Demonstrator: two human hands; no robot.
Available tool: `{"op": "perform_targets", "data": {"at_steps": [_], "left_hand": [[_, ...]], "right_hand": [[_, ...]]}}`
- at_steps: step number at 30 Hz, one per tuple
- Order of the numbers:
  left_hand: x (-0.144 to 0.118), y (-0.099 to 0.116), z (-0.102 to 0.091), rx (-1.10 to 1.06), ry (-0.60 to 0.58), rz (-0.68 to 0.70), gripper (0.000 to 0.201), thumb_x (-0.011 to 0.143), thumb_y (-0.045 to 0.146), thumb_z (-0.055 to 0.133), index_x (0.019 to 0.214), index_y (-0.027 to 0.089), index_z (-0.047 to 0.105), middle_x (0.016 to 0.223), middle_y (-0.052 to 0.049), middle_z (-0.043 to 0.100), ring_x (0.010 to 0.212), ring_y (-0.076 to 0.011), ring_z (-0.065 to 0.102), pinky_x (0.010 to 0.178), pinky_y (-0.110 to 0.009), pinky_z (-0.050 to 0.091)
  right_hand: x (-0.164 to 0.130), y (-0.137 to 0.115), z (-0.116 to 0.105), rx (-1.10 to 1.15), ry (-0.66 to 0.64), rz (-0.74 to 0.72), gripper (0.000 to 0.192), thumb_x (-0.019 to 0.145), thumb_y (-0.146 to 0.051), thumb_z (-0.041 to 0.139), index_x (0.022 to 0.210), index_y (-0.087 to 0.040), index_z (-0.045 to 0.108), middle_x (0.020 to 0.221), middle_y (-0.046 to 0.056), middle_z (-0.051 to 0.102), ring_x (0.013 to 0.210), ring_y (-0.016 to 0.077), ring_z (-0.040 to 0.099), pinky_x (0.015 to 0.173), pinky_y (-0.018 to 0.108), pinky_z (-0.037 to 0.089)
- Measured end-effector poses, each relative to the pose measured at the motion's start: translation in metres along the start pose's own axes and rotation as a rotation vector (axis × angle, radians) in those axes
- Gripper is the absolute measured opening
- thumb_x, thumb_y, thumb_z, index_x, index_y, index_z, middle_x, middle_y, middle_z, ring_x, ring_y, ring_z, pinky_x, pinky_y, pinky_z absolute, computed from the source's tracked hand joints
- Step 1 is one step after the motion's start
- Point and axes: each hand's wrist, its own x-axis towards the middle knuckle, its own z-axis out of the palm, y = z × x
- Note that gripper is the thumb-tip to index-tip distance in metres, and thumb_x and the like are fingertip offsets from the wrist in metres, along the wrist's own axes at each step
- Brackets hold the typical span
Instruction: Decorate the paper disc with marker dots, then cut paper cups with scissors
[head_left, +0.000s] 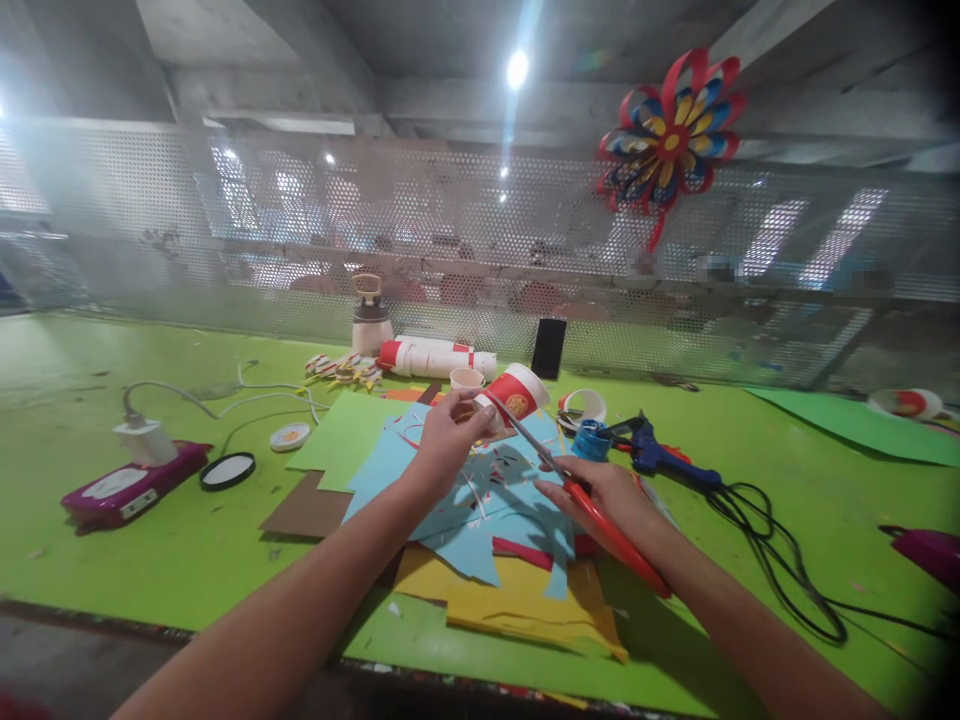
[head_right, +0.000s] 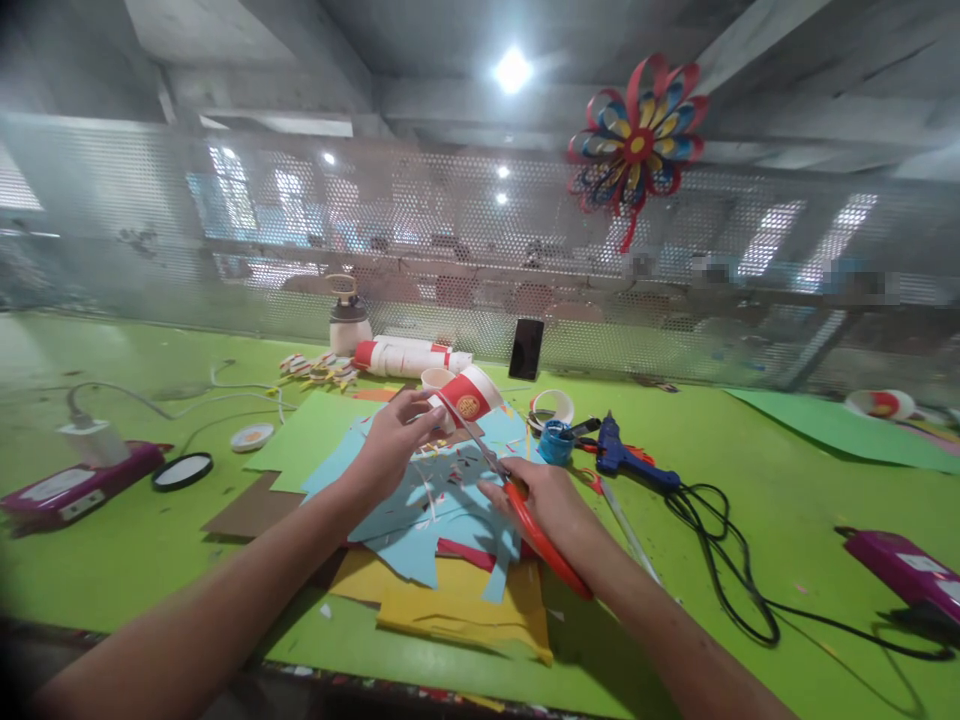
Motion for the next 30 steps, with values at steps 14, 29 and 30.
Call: {"op": "perform_targets", "data": {"at_steps": [14, 29, 30], "left_hand": [[0.0019, 0.0072, -0.0006, -0.134, -0.059, -0.06, 0.04, 0.068, 0.034, 0.078, 0.099, 0.012, 0.064, 0.094, -0.009, 0.07, 0.085, -0.0191, 0.067, 0.082, -0.034, 0.053], [-0.0003, 0.0063, -0.0032, -0.123, -0.073, -0.101, 0.037, 0.064, 0.031, 0.081, 0.09, 0.01, 0.064, 0.079, -0.008, 0.07, 0.074, -0.0197, 0.067, 0.077, -0.038, 0.054], [-0.0002, 0.0069, -0.0033, -0.122, -0.067, -0.1, 0.036, 0.064, 0.03, 0.081, 0.089, 0.011, 0.064, 0.079, -0.008, 0.07, 0.074, -0.0195, 0.067, 0.077, -0.038, 0.054]], "right_hand": [[-0.001, -0.0012, -0.0042, -0.021, 0.016, -0.046, 0.039, 0.086, -0.042, 0.054, 0.094, -0.011, 0.075, 0.066, 0.002, 0.064, 0.059, 0.0169, 0.056, 0.059, 0.026, 0.043], [-0.0027, -0.0062, -0.0081, -0.051, -0.005, 0.001, 0.04, 0.086, -0.044, 0.054, 0.098, -0.012, 0.075, 0.064, 0.002, 0.064, 0.062, 0.0191, 0.058, 0.057, 0.026, 0.042], [-0.0029, -0.0062, -0.0085, -0.051, -0.013, -0.005, 0.04, 0.087, -0.045, 0.054, 0.098, -0.012, 0.075, 0.064, 0.002, 0.064, 0.061, 0.0188, 0.058, 0.057, 0.026, 0.042]]}}
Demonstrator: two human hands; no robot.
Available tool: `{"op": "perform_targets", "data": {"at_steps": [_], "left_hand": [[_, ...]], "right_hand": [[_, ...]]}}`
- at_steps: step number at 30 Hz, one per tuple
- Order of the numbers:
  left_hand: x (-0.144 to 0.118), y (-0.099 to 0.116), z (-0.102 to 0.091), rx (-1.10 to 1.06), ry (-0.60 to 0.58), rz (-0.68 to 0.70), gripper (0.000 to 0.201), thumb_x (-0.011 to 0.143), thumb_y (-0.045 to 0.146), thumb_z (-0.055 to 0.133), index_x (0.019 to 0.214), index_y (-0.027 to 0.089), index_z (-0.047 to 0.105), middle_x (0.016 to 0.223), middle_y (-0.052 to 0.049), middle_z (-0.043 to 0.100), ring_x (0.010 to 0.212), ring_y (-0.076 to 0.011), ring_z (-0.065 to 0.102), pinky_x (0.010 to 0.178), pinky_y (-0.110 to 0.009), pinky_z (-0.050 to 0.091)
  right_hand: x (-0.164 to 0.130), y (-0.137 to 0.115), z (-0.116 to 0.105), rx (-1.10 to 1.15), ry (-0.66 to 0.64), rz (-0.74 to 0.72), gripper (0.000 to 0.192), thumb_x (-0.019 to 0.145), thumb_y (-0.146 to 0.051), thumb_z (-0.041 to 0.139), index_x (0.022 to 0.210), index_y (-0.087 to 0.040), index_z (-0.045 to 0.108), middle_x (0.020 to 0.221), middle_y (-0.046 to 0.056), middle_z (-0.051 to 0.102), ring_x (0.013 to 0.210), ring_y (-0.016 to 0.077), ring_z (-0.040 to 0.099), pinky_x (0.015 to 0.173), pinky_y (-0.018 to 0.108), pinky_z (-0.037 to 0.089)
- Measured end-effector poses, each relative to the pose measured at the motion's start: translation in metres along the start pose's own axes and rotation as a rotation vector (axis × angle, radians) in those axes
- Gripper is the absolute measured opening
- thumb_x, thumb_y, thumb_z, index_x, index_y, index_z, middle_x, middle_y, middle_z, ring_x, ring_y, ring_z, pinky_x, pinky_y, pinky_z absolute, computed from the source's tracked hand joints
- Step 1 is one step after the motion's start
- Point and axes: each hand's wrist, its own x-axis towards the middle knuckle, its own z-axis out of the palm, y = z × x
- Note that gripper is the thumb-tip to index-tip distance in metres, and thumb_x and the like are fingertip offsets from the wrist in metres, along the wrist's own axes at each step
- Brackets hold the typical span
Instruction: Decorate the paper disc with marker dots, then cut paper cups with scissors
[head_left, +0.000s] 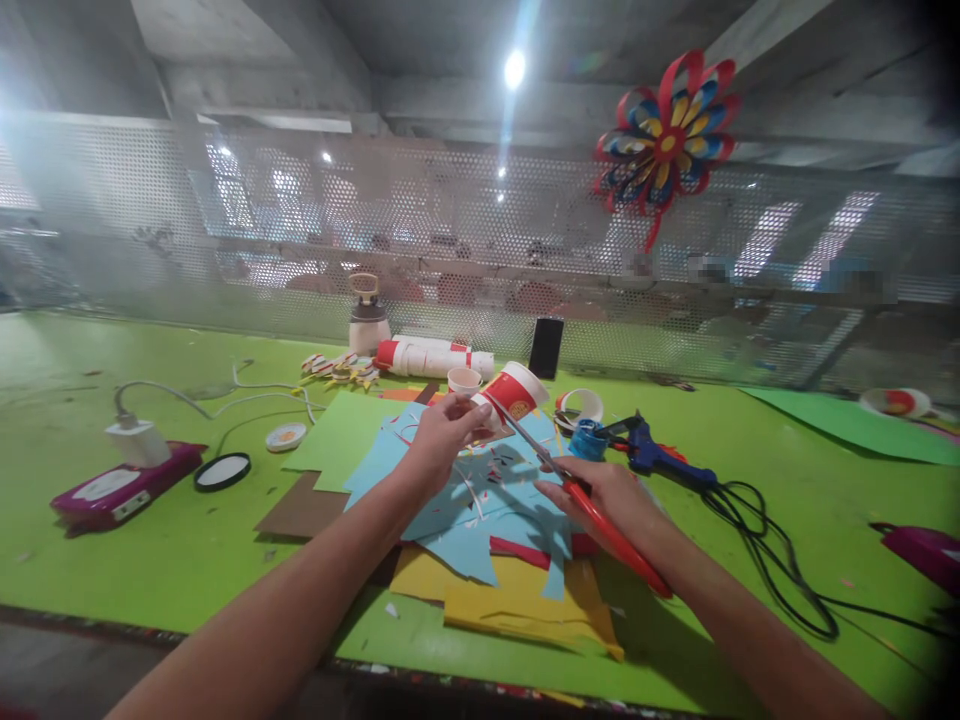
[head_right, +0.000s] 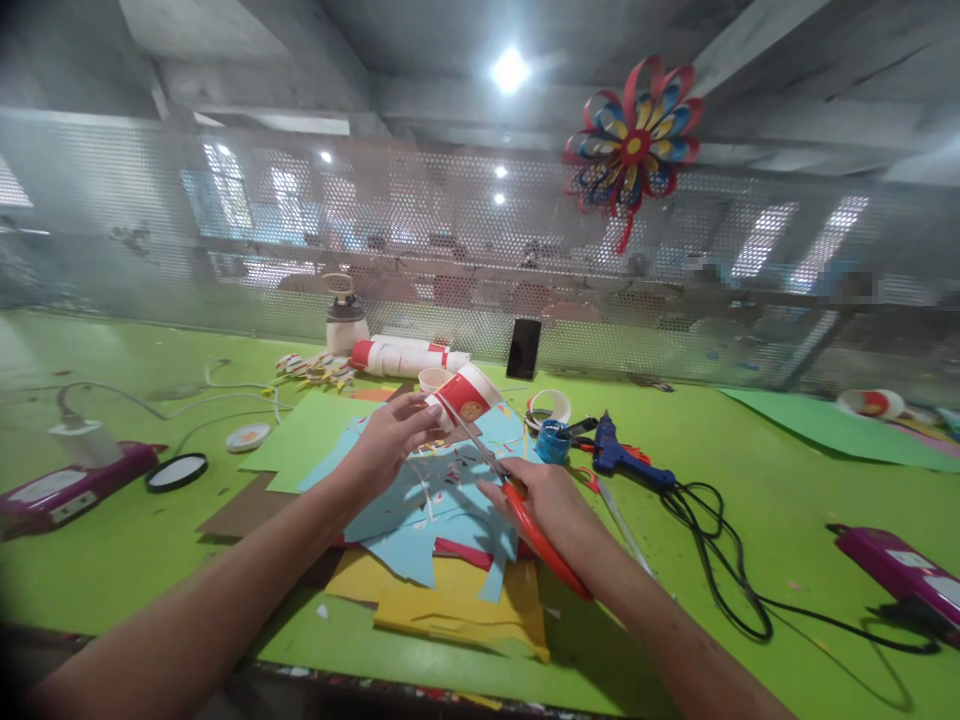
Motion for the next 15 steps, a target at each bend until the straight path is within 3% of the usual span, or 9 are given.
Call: {"op": "perform_targets", "data": {"at_steps": [7, 15], "left_hand": [[0.0031, 0.0033, -0.0029, -0.056, 0.013, -0.014, 0.032, 0.069, 0.03, 0.078, 0.091, 0.012, 0.063, 0.089, -0.009, 0.07, 0.082, -0.0192, 0.068, 0.082, -0.038, 0.054], [0.0026, 0.0014, -0.0035, -0.029, 0.002, -0.033, 0.033, 0.065, 0.028, 0.082, 0.085, 0.009, 0.065, 0.085, -0.011, 0.072, 0.08, -0.0209, 0.069, 0.084, -0.039, 0.053]], "right_hand": [[0.0007, 0.0013, -0.0008, 0.016, -0.021, -0.021, 0.04, 0.088, -0.044, 0.053, 0.099, -0.011, 0.074, 0.071, 0.005, 0.069, 0.065, 0.0212, 0.062, 0.061, 0.029, 0.044], [0.0032, 0.0025, 0.0029, 0.021, -0.036, -0.003, 0.036, 0.085, -0.039, 0.055, 0.101, -0.014, 0.075, 0.069, 0.003, 0.068, 0.064, 0.0198, 0.061, 0.058, 0.027, 0.044]]}}
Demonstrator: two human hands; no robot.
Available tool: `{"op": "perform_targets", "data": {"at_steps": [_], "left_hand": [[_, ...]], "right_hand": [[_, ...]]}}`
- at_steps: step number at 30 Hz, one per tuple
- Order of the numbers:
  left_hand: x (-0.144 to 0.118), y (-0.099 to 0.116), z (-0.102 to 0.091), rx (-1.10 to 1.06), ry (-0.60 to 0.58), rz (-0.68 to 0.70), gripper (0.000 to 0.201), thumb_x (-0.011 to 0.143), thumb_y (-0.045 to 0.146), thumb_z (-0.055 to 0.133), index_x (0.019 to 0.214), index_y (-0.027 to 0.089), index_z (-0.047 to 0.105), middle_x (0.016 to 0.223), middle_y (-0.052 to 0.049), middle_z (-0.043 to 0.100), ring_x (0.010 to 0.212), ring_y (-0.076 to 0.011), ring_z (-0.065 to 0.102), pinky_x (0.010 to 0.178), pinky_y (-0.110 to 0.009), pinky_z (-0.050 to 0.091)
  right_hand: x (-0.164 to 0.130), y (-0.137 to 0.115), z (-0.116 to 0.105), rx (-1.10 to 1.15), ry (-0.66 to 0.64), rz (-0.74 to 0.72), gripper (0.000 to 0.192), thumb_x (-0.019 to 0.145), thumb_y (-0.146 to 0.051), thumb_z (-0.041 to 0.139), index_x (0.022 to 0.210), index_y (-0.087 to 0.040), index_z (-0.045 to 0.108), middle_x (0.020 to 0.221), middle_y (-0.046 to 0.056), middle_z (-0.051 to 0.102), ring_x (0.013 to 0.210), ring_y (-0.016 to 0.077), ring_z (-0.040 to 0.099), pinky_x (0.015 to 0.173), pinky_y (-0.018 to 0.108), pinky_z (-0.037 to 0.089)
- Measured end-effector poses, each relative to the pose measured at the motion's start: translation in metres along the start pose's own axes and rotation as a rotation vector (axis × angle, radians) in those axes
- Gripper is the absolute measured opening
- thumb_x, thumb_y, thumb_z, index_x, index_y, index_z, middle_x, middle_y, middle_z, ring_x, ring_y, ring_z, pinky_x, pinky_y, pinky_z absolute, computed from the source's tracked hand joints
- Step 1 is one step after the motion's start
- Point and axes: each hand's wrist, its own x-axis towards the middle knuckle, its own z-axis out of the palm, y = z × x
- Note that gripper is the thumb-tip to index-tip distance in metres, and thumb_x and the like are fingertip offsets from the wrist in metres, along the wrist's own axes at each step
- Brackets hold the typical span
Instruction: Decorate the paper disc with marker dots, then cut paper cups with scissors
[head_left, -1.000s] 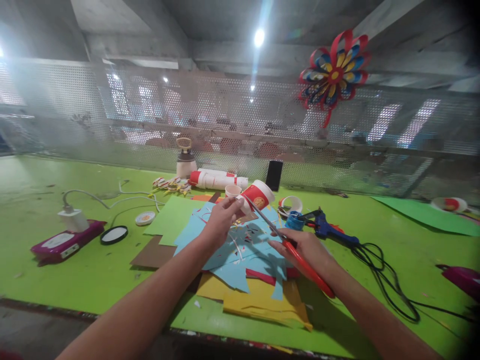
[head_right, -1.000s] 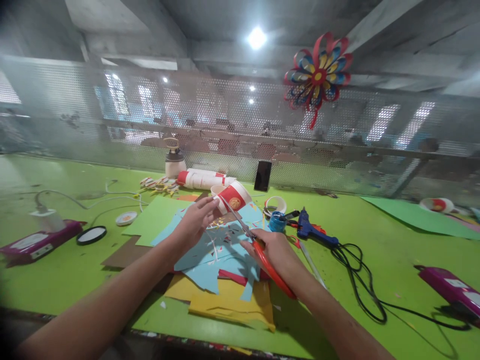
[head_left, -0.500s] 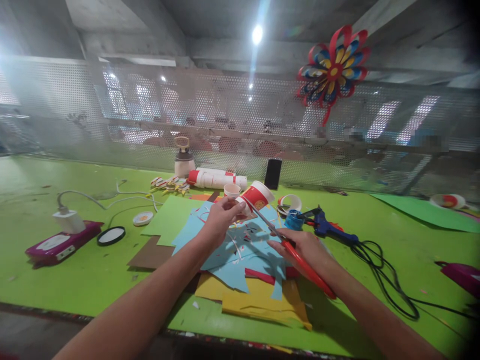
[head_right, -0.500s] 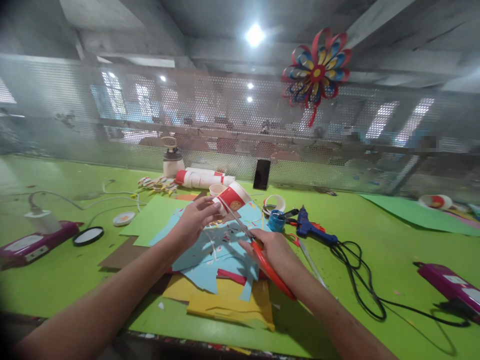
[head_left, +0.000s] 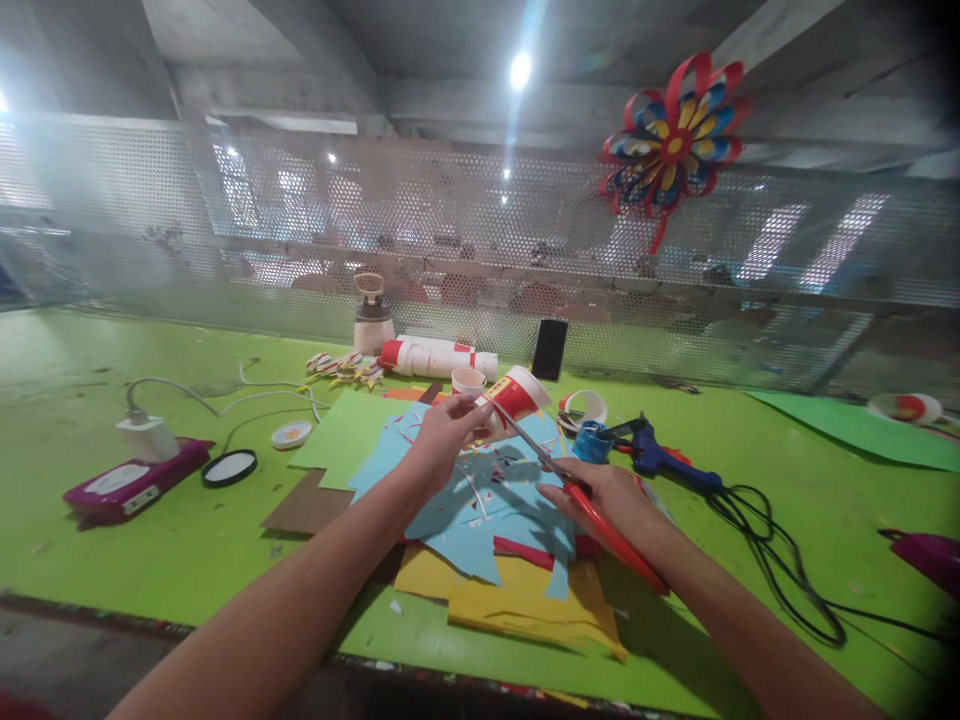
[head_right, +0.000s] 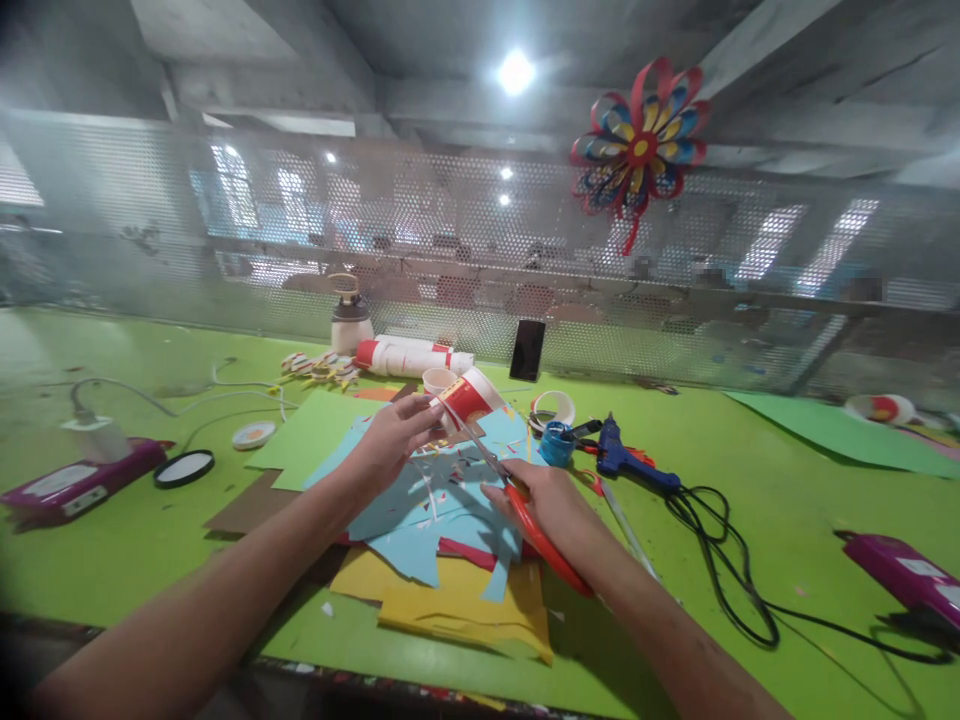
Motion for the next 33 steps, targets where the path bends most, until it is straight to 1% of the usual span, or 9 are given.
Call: {"op": "perform_targets", "data": {"at_steps": [5, 10, 15, 18, 21, 23, 27, 30, 33], "left_hand": [[-0.0005, 0.0001, 0.0023, 0.016, 0.017, 0.027, 0.034, 0.063, 0.027, 0.082, 0.088, 0.01, 0.066, 0.081, -0.008, 0.071, 0.075, -0.019, 0.068, 0.082, -0.038, 0.052], [-0.0005, 0.0007, 0.0031, 0.013, 0.031, 0.03, 0.03, 0.065, 0.025, 0.08, 0.086, 0.01, 0.064, 0.079, -0.009, 0.071, 0.071, -0.0191, 0.067, 0.081, -0.04, 0.052], [0.0007, -0.001, 0.0015, -0.005, 0.051, 0.023, 0.032, 0.063, 0.024, 0.082, 0.087, 0.011, 0.065, 0.085, -0.009, 0.071, 0.077, -0.02, 0.068, 0.082, -0.039, 0.052], [0.0002, 0.0014, 0.0011, -0.04, 0.008, 0.001, 0.033, 0.065, 0.027, 0.081, 0.089, 0.012, 0.066, 0.092, -0.01, 0.072, 0.083, -0.0199, 0.068, 0.085, -0.037, 0.053], [-0.0013, 0.0051, 0.0006, -0.051, -0.079, -0.057, 0.031, 0.067, 0.031, 0.08, 0.086, 0.01, 0.069, 0.094, -0.014, 0.072, 0.082, -0.0232, 0.069, 0.083, -0.041, 0.055], [-0.0018, 0.0057, -0.0001, -0.048, -0.097, -0.069, 0.03, 0.068, 0.031, 0.08, 0.086, 0.011, 0.069, 0.095, -0.015, 0.072, 0.082, -0.0238, 0.069, 0.083, -0.043, 0.056], [-0.0008, 0.0011, -0.0011, -0.029, -0.056, -0.031, 0.035, 0.067, 0.028, 0.082, 0.093, 0.011, 0.065, 0.09, -0.013, 0.072, 0.08, -0.0222, 0.07, 0.084, -0.042, 0.055], [-0.0002, -0.0021, -0.0004, -0.015, -0.043, -0.009, 0.039, 0.065, 0.028, 0.083, 0.095, 0.011, 0.064, 0.088, -0.013, 0.072, 0.079, -0.0232, 0.07, 0.079, -0.041, 0.056], [-0.0011, -0.0019, 0.0011, -0.011, -0.027, 0.003, 0.039, 0.065, 0.027, 0.083, 0.094, 0.011, 0.064, 0.086, -0.012, 0.072, 0.078, -0.0227, 0.07, 0.076, -0.039, 0.055]], "right_hand": [[-0.0003, 0.0016, 0.0038, 0.007, 0.009, 0.013, 0.04, 0.085, -0.044, 0.053, 0.098, -0.013, 0.075, 0.068, 0.004, 0.067, 0.065, 0.0202, 0.061, 0.06, 0.028, 0.044], [-0.0014, 0.0004, 0.0043, 0.007, 0.021, 0.031, 0.041, 0.086, -0.046, 0.052, 0.097, -0.014, 0.075, 0.068, 0.003, 0.068, 0.063, 0.0191, 0.06, 0.059, 0.027, 0.044], [-0.0016, -0.0013, 0.0034, -0.035, 0.039, 0.035, 0.043, 0.085, -0.048, 0.053, 0.092, -0.013, 0.075, 0.061, 0.002, 0.062, 0.058, 0.0185, 0.056, 0.055, 0.027, 0.04], [-0.0013, -0.002, 0.003, -0.042, 0.037, 0.016, 0.042, 0.086, -0.047, 0.052, 0.092, -0.012, 0.075, 0.062, 0.002, 0.062, 0.06, 0.019, 0.057, 0.058, 0.028, 0.041], [-0.0014, -0.0024, 0.0018, -0.038, 0.014, -0.007, 0.041, 0.087, -0.046, 0.052, 0.096, -0.012, 0.074, 0.064, 0.003, 0.063, 0.062, 0.0195, 0.058, 0.059, 0.028, 0.042], [-0.0016, -0.0024, 0.0003, -0.032, 0.003, -0.014, 0.041, 0.087, -0.046, 0.052, 0.099, -0.012, 0.074, 0.064, 0.002, 0.064, 0.062, 0.0193, 0.057, 0.057, 0.027, 0.041], [-0.0013, -0.0013, -0.0014, -0.016, -0.006, -0.012, 0.04, 0.086, -0.046, 0.053, 0.099, -0.014, 0.074, 0.063, 0.001, 0.064, 0.06, 0.0182, 0.057, 0.055, 0.026, 0.041], [-0.0006, 0.0, 0.0003, -0.004, 0.002, -0.009, 0.038, 0.086, -0.044, 0.053, 0.097, -0.015, 0.075, 0.066, 0.001, 0.065, 0.063, 0.0188, 0.058, 0.058, 0.027, 0.043], [-0.0004, 0.0006, 0.003, -0.005, 0.016, 0.004, 0.039, 0.085, -0.044, 0.053, 0.094, -0.014, 0.076, 0.067, 0.002, 0.066, 0.064, 0.0196, 0.059, 0.06, 0.027, 0.044]]}}
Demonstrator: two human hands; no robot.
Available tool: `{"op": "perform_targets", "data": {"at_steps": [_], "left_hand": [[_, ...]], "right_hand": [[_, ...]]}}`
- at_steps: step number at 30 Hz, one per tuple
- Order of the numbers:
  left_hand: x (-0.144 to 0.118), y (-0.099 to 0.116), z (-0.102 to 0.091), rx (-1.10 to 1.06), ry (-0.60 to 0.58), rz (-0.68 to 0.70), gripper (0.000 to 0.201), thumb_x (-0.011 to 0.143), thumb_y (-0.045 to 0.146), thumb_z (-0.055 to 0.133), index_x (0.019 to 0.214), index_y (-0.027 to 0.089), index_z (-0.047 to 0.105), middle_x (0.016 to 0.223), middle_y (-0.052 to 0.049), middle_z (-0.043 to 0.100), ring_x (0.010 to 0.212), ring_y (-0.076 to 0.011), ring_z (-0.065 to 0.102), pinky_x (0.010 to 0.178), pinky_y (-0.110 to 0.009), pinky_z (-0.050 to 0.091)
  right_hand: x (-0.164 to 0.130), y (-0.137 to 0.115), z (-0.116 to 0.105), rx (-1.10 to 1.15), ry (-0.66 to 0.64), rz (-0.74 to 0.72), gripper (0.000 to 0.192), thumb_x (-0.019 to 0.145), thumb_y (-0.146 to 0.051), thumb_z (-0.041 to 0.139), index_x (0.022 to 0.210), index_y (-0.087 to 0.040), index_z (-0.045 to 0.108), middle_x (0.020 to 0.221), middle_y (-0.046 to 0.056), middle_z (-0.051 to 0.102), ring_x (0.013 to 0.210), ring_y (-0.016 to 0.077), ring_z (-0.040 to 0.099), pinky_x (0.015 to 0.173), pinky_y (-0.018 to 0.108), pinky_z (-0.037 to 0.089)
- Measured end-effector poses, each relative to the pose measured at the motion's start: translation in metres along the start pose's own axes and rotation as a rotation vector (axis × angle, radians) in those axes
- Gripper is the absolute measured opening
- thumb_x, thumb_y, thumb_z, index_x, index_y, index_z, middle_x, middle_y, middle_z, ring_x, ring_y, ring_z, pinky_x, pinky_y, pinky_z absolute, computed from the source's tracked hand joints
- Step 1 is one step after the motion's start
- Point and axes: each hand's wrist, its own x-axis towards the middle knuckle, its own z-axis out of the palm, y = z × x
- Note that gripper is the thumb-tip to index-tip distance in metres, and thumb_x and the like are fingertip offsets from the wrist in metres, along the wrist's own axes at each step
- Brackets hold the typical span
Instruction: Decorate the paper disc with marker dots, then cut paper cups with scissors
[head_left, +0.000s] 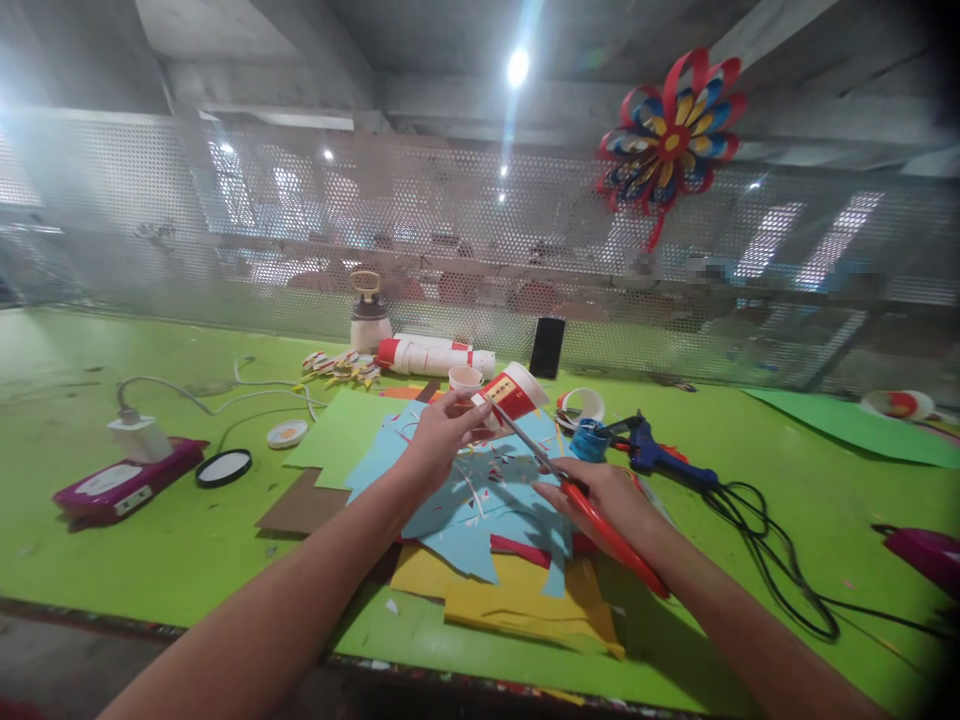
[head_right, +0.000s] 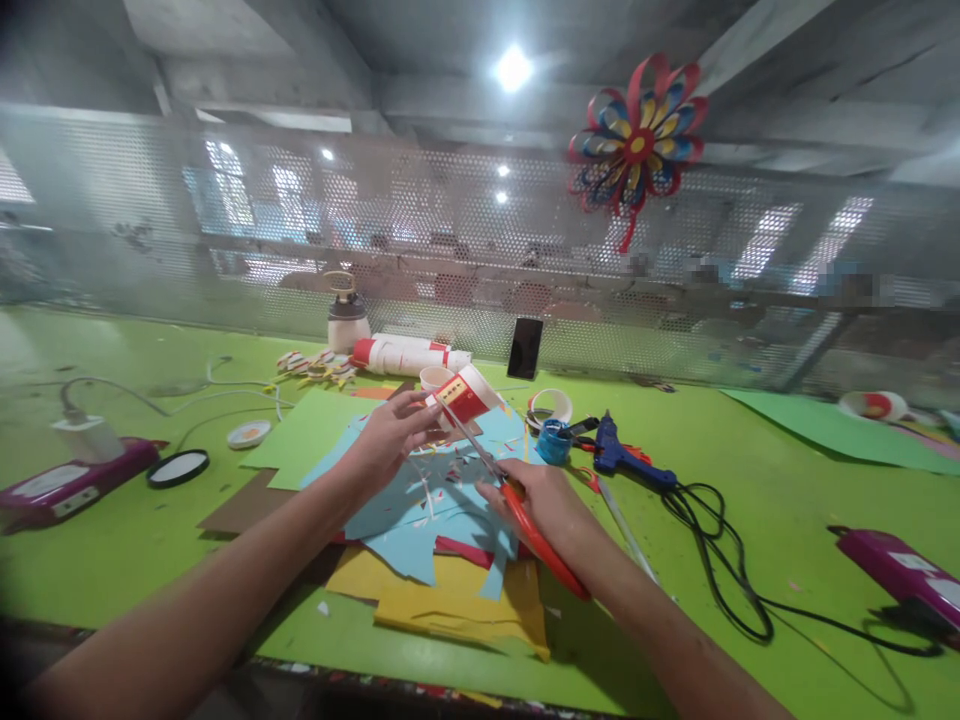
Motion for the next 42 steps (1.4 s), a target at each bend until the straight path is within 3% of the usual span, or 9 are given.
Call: {"op": "perform_targets", "data": {"at_steps": [11, 16, 23, 33, 42], "left_hand": [[0.001, 0.0073, -0.0035, -0.026, 0.027, -0.056, 0.027, 0.072, 0.025, 0.075, 0.091, 0.011, 0.063, 0.087, -0.011, 0.071, 0.076, -0.02, 0.069, 0.075, -0.036, 0.055], [0.0021, 0.0081, -0.0039, -0.005, 0.076, -0.025, 0.03, 0.07, 0.019, 0.075, 0.095, 0.011, 0.062, 0.093, -0.011, 0.07, 0.084, -0.0203, 0.069, 0.081, -0.036, 0.054], [-0.0026, 0.0041, 0.0047, 0.014, 0.073, 0.002, 0.028, 0.064, 0.017, 0.078, 0.085, 0.01, 0.062, 0.081, -0.006, 0.068, 0.072, -0.0178, 0.067, 0.078, -0.036, 0.054], [0.0, 0.0064, 0.0006, 0.001, 0.073, 0.024, 0.031, 0.058, 0.017, 0.081, 0.083, 0.01, 0.064, 0.083, -0.006, 0.068, 0.076, -0.0187, 0.067, 0.081, -0.037, 0.052], [0.0031, 0.0056, -0.0032, -0.059, 0.033, -0.048, 0.029, 0.069, 0.023, 0.077, 0.091, 0.011, 0.064, 0.094, -0.011, 0.07, 0.086, -0.0199, 0.068, 0.087, -0.037, 0.054]], "right_hand": [[-0.003, -0.0051, -0.0032, -0.03, -0.004, 0.031, 0.043, 0.086, -0.048, 0.052, 0.094, -0.013, 0.075, 0.064, 0.002, 0.064, 0.06, 0.0184, 0.057, 0.056, 0.027, 0.041], [-0.0019, -0.0034, -0.0025, -0.02, -0.023, 0.01, 0.041, 0.086, -0.044, 0.052, 0.099, -0.012, 0.074, 0.065, 0.003, 0.064, 0.064, 0.0198, 0.059, 0.057, 0.027, 0.042], [-0.0003, -0.0027, -0.0012, -0.017, 0.021, 0.025, 0.041, 0.085, -0.044, 0.054, 0.101, -0.013, 0.075, 0.066, 0.003, 0.062, 0.065, 0.0191, 0.057, 0.058, 0.026, 0.041], [-0.0001, -0.0003, -0.0029, 0.013, 0.006, -0.004, 0.036, 0.084, -0.044, 0.055, 0.086, -0.013, 0.075, 0.06, -0.001, 0.054, 0.055, 0.0131, 0.046, 0.053, 0.024, 0.038], [0.0019, 0.0032, -0.0011, 0.012, 0.03, -0.005, 0.04, 0.083, -0.045, 0.056, 0.092, -0.012, 0.076, 0.06, 0.0, 0.055, 0.055, 0.0139, 0.047, 0.053, 0.025, 0.037]]}}
